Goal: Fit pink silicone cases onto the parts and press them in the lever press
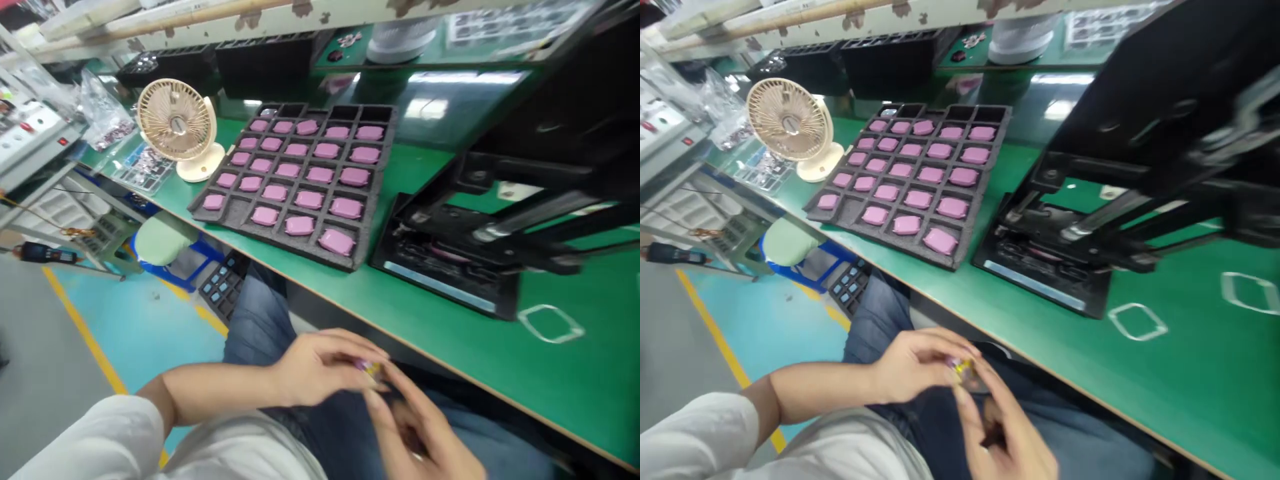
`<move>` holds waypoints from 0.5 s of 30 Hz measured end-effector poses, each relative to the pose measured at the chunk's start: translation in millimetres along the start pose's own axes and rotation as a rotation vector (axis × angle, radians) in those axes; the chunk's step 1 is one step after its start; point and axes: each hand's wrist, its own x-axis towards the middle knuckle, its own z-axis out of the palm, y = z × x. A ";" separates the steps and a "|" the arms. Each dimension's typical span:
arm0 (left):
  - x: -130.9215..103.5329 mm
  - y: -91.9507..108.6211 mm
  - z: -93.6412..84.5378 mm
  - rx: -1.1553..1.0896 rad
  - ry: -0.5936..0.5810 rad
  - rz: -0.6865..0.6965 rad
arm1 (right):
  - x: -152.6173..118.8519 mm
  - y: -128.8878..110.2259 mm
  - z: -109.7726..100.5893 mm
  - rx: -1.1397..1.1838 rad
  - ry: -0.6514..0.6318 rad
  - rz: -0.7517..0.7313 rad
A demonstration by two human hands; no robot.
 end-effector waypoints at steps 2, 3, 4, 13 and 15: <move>-1.4 5.7 -2.3 -0.102 0.037 -0.117 | 5.9 -2.4 -10.7 0.156 -0.088 0.045; -1.4 8.2 -4.1 -0.103 0.058 -0.139 | 9.1 -3.5 -17.1 0.213 -0.122 0.071; -0.5 10.3 -6.5 -0.112 0.070 -0.141 | 12.2 -4.1 -23.6 0.247 -0.144 0.100; 9.9 13.9 -16.6 -0.291 -0.097 -0.288 | 16.8 4.8 -62.5 0.272 -0.045 0.258; 0.4 12.0 -14.4 -0.222 -0.064 -0.327 | 6.2 4.6 -73.1 0.212 0.011 0.345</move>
